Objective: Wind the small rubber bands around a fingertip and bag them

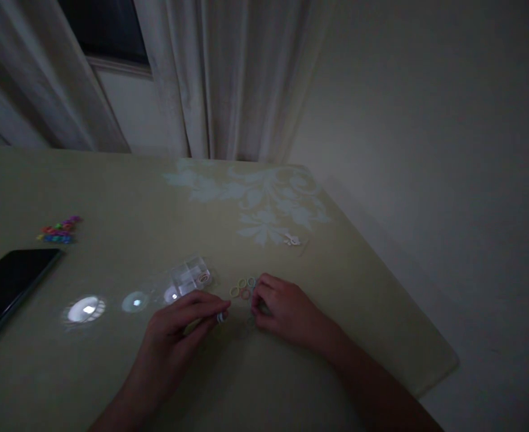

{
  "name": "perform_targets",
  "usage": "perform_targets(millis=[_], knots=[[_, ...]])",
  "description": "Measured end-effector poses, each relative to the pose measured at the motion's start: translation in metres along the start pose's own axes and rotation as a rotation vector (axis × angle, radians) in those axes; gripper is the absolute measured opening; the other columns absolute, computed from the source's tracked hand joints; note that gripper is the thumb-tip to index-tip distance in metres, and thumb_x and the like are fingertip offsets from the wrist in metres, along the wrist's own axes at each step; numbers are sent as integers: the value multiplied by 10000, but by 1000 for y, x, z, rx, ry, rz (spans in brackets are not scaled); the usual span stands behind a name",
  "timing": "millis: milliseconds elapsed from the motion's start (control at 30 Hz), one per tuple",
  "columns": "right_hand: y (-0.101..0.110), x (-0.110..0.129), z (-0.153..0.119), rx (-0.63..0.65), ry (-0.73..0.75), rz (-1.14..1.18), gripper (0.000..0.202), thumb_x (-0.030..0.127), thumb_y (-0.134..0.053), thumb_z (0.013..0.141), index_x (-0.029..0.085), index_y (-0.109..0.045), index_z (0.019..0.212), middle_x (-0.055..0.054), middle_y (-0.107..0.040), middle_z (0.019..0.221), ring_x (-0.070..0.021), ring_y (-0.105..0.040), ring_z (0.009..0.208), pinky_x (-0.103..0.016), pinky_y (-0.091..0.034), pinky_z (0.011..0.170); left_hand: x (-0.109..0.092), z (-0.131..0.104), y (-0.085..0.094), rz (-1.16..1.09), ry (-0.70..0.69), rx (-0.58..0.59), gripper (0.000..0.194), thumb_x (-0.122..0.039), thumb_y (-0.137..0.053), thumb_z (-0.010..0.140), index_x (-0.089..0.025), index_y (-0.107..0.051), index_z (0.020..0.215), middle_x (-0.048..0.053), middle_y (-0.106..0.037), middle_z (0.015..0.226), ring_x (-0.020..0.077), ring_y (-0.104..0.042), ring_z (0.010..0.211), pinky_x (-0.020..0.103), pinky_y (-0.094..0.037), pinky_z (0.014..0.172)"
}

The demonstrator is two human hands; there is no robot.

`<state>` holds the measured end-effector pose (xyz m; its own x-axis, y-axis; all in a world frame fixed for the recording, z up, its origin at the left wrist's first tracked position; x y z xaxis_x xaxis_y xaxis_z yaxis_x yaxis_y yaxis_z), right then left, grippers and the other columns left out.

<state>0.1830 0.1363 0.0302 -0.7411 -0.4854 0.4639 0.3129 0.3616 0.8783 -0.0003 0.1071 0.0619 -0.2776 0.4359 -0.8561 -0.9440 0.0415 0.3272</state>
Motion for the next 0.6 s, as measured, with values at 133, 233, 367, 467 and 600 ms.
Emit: perform_targets(millis=[133, 233, 367, 467, 600], knots=[[7, 7, -1, -88, 28, 168, 74, 134, -670, 873, 181, -624, 907, -21, -587, 932, -166, -559, 840, -272, -430, 747, 1, -2, -5, -12, -17, 24, 334, -140, -680, 912, -368, -849, 1089, 4, -816, 931, 136, -779, 785, 170, -587, 667], [11, 19, -4, -134, 103, 540, 43, 164, -640, 915, 197, -613, 921, -5, -578, 932, -147, -557, 849, -255, -440, 759, 0, -4, -8, -19, 5, 21, 302, -143, -704, 908, -346, -851, 1077, 16, -821, 929, 159, -783, 799, 194, -602, 676], [3, 31, -6, -116, 108, 836, 126, 299, -655, 959, 192, -612, 909, 9, -533, 894, -119, -480, 737, -243, -394, 660, -9, -3, -10, -38, 8, 14, 257, -158, -733, 907, -331, -847, 1060, 10, -821, 897, 160, -781, 791, 205, -615, 701], [-4, 31, -6, -118, 74, 984, 208, 375, -671, 966, 185, -615, 902, 11, -508, 873, -119, -457, 723, -246, -375, 640, -13, -1, -11, -33, -20, 26, 266, -150, -724, 912, -335, -845, 1060, 2, -811, 879, 146, -773, 769, 187, -603, 677], [-11, 27, -3, -75, 38, 1091, 305, 473, -727, 944, 181, -643, 914, 11, -533, 842, -130, -481, 742, -254, -387, 655, -10, -2, -11, -35, -28, 39, 258, -150, -723, 918, -338, -823, 1064, -12, -813, 914, 144, -774, 809, 194, -606, 718]])
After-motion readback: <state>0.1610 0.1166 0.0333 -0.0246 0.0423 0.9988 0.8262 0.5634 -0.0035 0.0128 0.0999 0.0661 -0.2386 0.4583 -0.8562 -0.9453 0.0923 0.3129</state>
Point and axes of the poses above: each hand's wrist, its own z-axis towards the middle knuckle, its own y-axis out of the back of the hand, x = y × z, the point moved 9 cm from there along z, towards the middle knuckle
